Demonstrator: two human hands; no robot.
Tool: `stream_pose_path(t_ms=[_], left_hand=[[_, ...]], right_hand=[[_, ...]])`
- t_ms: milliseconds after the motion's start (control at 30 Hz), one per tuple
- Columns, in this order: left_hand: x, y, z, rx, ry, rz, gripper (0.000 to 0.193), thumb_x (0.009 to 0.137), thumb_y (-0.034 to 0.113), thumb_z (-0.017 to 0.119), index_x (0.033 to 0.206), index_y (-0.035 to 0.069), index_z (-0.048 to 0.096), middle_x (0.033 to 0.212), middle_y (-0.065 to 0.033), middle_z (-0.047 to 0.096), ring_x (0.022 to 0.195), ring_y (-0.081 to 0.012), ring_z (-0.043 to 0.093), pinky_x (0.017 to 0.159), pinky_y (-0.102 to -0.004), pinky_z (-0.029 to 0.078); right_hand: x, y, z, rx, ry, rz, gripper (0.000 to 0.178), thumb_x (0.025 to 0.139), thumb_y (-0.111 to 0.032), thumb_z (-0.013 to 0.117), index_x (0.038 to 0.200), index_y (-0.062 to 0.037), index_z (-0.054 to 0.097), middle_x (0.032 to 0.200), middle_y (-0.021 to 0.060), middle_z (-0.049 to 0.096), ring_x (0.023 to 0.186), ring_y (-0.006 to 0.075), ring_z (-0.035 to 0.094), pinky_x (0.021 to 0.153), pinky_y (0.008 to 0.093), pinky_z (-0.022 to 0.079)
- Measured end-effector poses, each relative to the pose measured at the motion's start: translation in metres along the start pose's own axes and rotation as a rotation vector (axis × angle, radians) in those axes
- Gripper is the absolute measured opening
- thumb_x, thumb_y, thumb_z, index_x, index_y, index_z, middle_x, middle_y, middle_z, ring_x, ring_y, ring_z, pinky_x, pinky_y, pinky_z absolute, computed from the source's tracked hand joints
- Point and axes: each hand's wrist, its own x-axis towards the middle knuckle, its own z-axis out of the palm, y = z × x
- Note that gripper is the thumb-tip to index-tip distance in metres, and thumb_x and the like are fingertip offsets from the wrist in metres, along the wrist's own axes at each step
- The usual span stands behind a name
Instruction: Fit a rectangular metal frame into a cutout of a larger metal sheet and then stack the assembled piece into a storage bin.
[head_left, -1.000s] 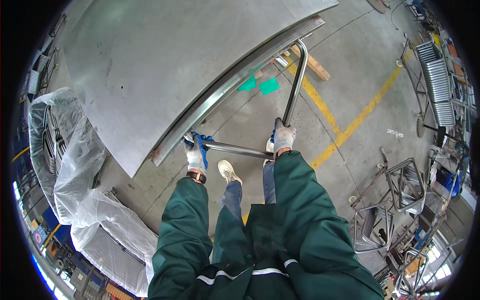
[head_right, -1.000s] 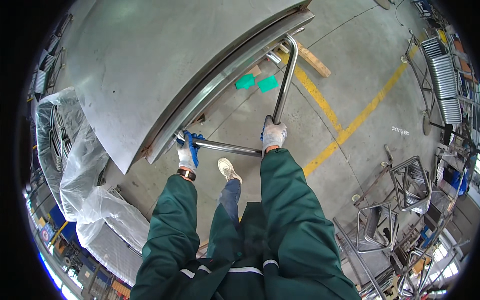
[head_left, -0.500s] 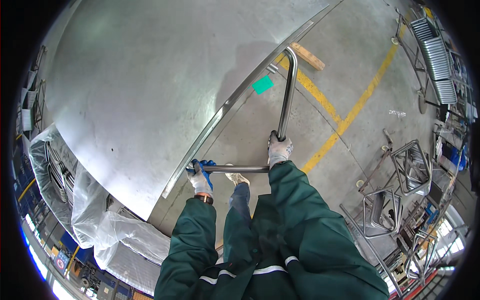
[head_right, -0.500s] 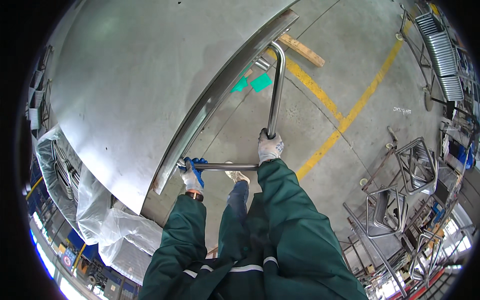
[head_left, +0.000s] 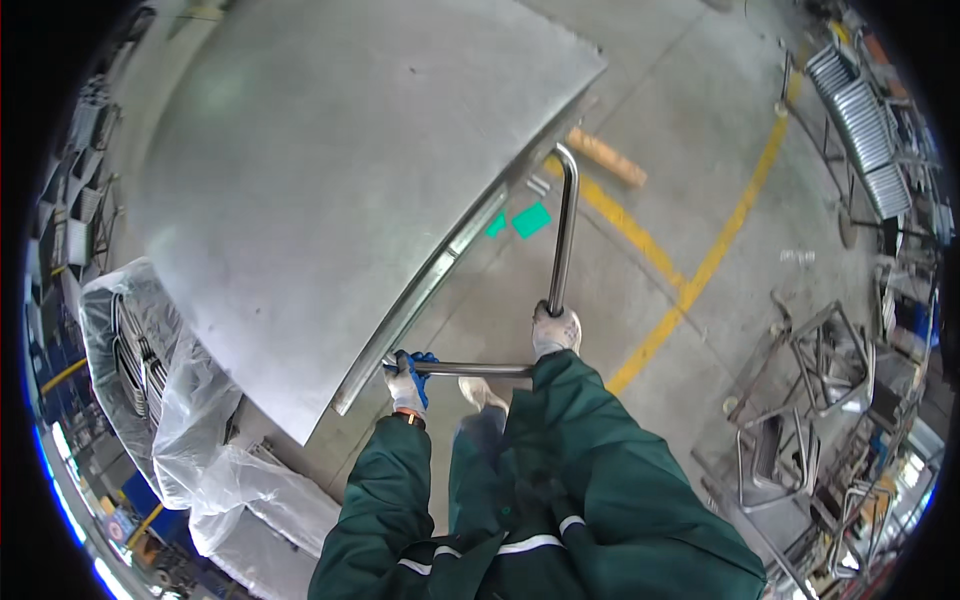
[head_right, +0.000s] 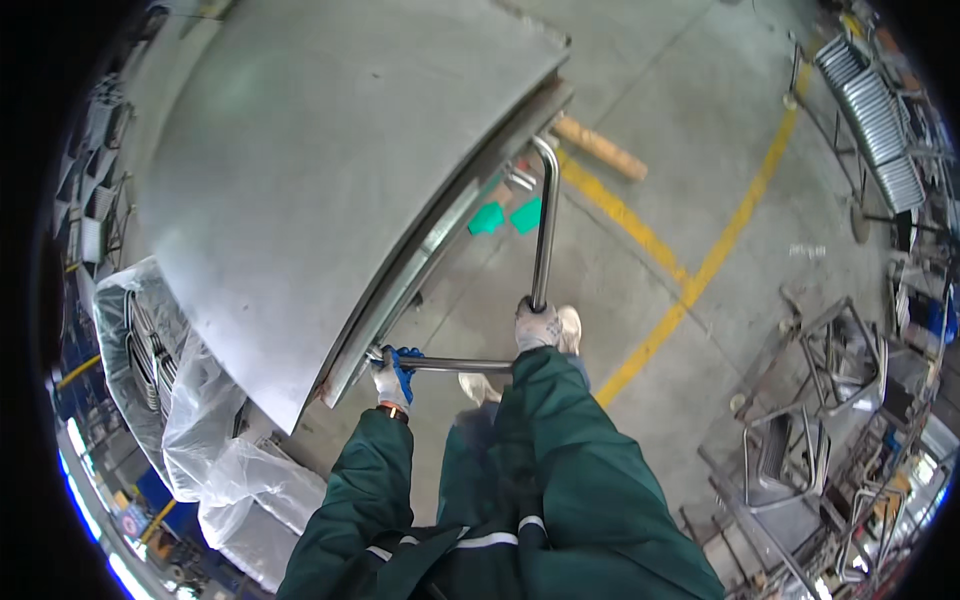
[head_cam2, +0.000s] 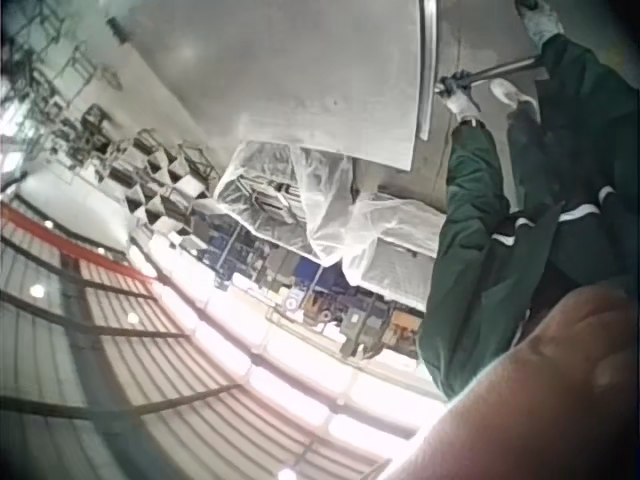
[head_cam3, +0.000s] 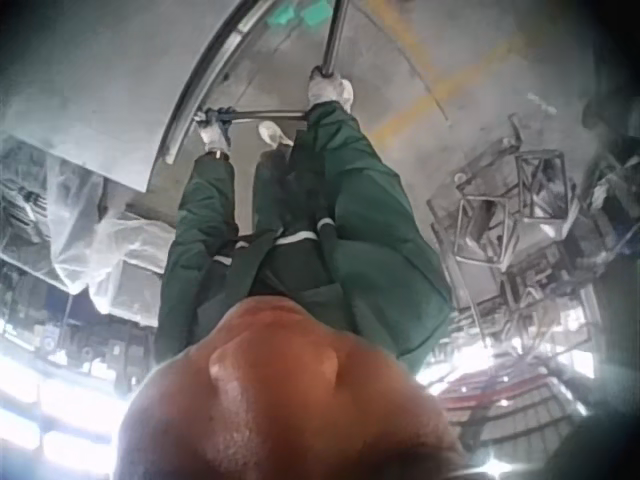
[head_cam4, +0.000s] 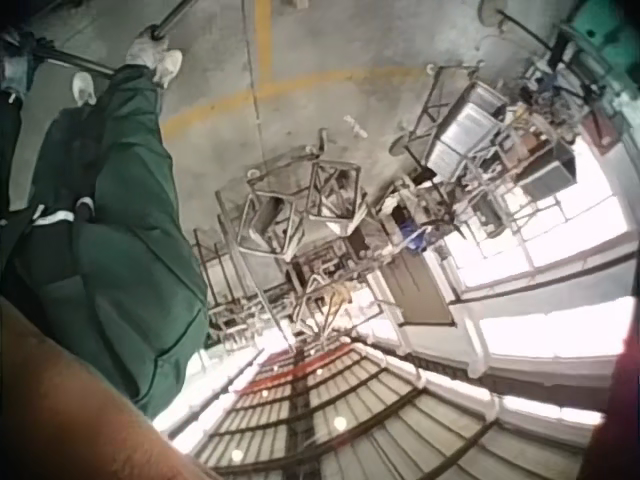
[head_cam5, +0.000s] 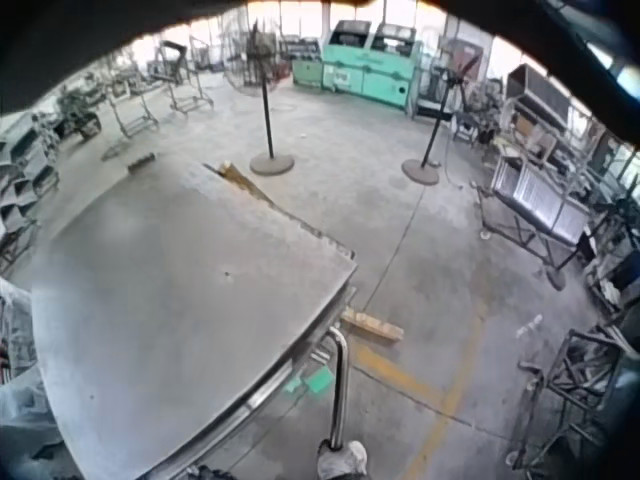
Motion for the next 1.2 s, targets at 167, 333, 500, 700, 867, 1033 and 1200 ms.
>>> stream_pose_path(t_ms=[167,333,500,700,867,1033,1200], left_hand=[[-0.014,-0.003,0.002,0.157,-0.057,-0.039,0.014,0.09,0.012,0.058,0.1,0.006,0.05,0.077,-0.0127,0.062,0.072,-0.0299,0.067,0.057,-0.0365,0.056],[-0.105,-0.031,-0.001,0.285,-0.142,-0.06,0.022,0.088,0.016,0.061,0.103,0.003,0.052,0.077,-0.0132,0.062,0.066,-0.0279,0.065,0.057,-0.0369,0.057],[-0.208,-0.083,0.022,0.591,-0.311,0.093,0.032,0.083,0.017,0.064,0.109,0.001,0.053,0.078,-0.0136,0.061,0.062,-0.0259,0.061,0.057,-0.0343,0.053],[-0.293,-0.058,0.165,0.916,-0.477,0.352,0.044,0.078,0.022,0.068,0.114,0.002,0.055,0.083,-0.012,0.062,0.07,-0.0243,0.059,0.064,-0.0349,0.05],[-0.311,0.016,0.201,0.724,-0.378,0.485,0.047,0.08,0.022,0.068,0.12,0.004,0.052,0.089,-0.0109,0.064,0.069,-0.0222,0.059,0.061,-0.0341,0.05],[-0.285,0.069,0.152,0.72,-0.077,0.796,0.058,0.078,0.013,0.068,0.13,0.004,0.045,0.086,-0.0088,0.061,0.07,-0.0181,0.058,0.063,-0.0315,0.049],[-0.221,0.107,0.118,0.826,0.136,0.872,0.053,0.076,0.012,0.064,0.126,0.005,0.048,0.087,-0.0136,0.062,0.072,-0.0327,0.062,0.065,-0.0391,0.051]], right_hand=[[-0.003,0.026,-0.022,-0.037,-0.051,-0.03,0.042,0.079,-0.045,0.059,0.082,-0.004,0.067,0.064,0.0115,0.064,0.061,0.0291,0.062,0.058,0.0386,0.05],[-0.024,0.082,-0.107,0.207,-0.241,-0.121,0.028,0.08,-0.031,0.065,0.086,-0.004,0.06,0.059,0.0073,0.057,0.045,0.0196,0.052,0.045,0.0305,0.044],[-0.02,0.122,-0.272,0.158,-0.291,-0.094,0.019,0.077,-0.02,0.065,0.087,-0.0041,0.059,0.06,0.0049,0.054,0.044,0.0166,0.05,0.042,0.0282,0.043],[0.023,0.132,-0.404,0.427,-0.205,-0.001,0.017,0.081,-0.014,0.062,0.095,-0.0052,0.057,0.059,0.0044,0.049,0.041,0.0153,0.046,0.036,0.0287,0.04],[0.033,0.012,-0.399,0.434,-0.341,-0.417,0.024,0.084,-0.009,0.062,0.108,-0.0059,0.056,0.066,0.0043,0.05,0.045,0.013,0.046,0.039,0.0263,0.041],[0.033,-0.106,-0.322,0.334,-0.645,-0.667,0.026,0.085,-0.009,0.062,0.11,-0.0053,0.057,0.065,0.0026,0.051,0.046,0.0117,0.046,0.04,0.0258,0.042],[0.004,-0.237,-0.221,-0.073,-0.426,-0.94,0.024,0.083,-0.013,0.064,0.105,-0.0037,0.059,0.068,0.0052,0.056,0.051,0.0143,0.051,0.046,0.0268,0.045]])
